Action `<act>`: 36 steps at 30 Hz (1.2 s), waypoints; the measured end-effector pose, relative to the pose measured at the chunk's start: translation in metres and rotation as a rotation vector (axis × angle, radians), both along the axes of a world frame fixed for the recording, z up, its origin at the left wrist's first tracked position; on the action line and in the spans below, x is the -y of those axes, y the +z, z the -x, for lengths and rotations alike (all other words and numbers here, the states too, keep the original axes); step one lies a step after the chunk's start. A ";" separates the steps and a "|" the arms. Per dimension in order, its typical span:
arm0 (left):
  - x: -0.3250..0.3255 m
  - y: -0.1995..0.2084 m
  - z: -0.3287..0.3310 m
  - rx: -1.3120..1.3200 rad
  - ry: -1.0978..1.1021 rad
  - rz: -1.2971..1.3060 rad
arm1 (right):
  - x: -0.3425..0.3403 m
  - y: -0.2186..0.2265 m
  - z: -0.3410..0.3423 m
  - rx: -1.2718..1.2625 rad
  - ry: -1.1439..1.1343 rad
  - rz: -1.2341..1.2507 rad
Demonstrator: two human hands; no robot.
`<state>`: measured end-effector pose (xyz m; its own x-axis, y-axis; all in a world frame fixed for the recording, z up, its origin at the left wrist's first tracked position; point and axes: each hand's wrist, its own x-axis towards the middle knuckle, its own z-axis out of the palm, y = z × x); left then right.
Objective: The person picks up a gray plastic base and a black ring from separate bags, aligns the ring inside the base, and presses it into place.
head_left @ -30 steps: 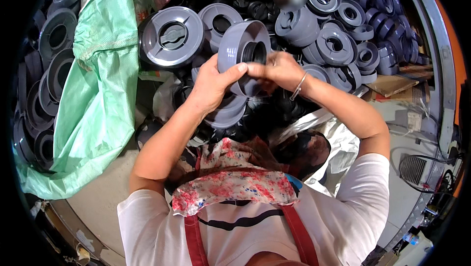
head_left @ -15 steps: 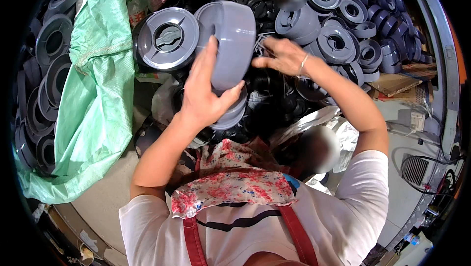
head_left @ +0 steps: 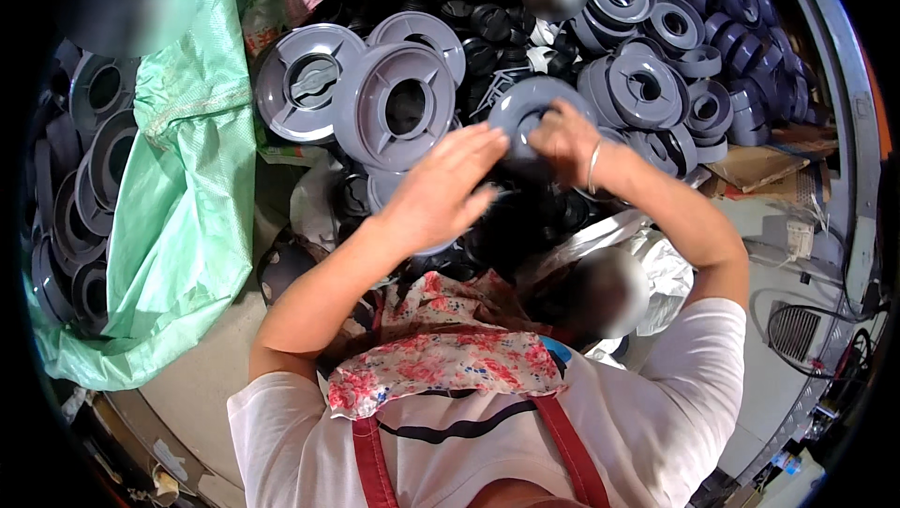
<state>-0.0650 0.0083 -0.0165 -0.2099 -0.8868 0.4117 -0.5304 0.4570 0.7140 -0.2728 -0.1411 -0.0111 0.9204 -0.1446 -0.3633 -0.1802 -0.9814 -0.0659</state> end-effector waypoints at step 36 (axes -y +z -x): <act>-0.002 0.000 0.001 -1.466 -0.007 -0.771 | -0.060 0.053 -0.050 0.552 -0.512 -0.162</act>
